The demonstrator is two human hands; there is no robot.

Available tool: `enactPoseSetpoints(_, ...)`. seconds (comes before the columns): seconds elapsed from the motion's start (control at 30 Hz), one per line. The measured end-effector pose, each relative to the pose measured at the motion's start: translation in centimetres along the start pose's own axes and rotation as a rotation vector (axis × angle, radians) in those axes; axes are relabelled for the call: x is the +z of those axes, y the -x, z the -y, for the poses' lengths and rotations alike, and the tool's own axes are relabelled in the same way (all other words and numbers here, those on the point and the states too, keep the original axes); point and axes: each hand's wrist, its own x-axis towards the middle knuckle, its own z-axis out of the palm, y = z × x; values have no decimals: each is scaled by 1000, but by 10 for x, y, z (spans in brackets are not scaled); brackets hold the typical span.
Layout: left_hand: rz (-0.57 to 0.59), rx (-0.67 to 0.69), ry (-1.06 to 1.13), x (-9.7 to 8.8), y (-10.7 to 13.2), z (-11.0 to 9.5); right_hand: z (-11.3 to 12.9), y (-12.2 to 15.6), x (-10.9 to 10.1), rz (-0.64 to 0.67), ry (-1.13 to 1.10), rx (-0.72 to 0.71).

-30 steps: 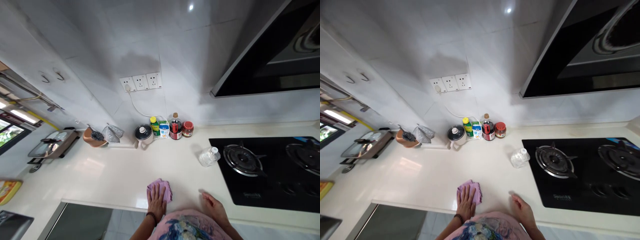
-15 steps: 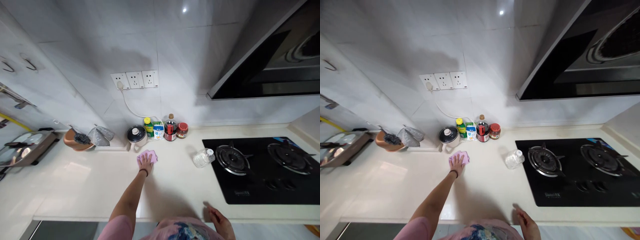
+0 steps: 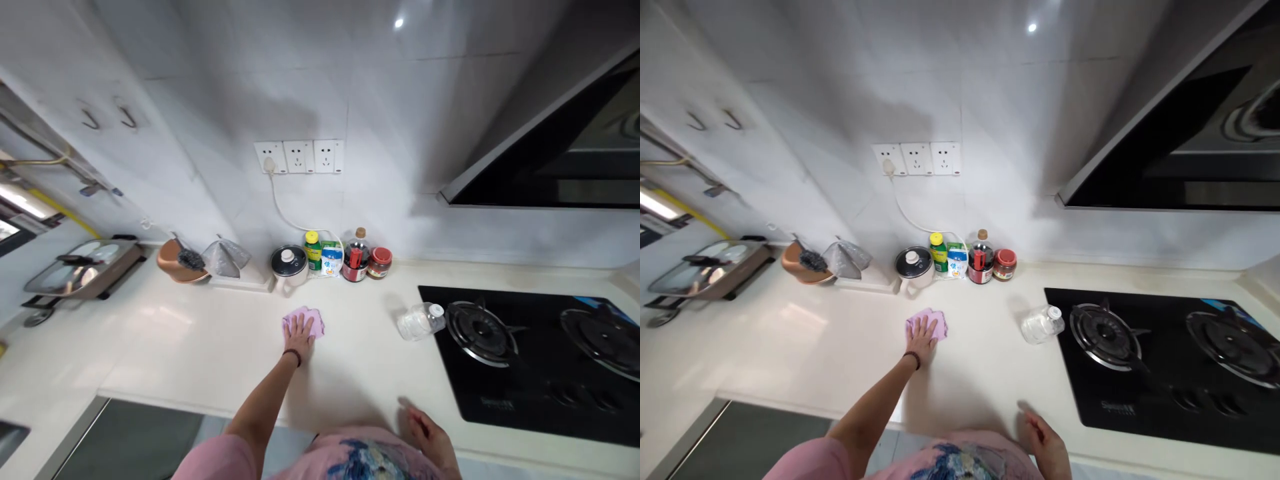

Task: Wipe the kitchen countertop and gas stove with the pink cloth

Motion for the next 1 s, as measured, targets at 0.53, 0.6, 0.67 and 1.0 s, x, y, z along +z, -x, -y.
enactPoseSetpoints(0.53, -223, -492, 141, 25, 142, 63, 28, -29, 30, 155, 19, -9)
enactPoseSetpoints(0.6, -182, -544, 81, 19, 135, 70, 25, -25, 28, 141, 23, -1)
enactPoseSetpoints(0.67, -139, -573, 38, 11, 120, 73, 21, -18, 26, 127, 29, 6)
enactPoseSetpoints(1.0, -40, -408, -4, -18, 17, 19, -10, 20, -3, 0, 36, 47)
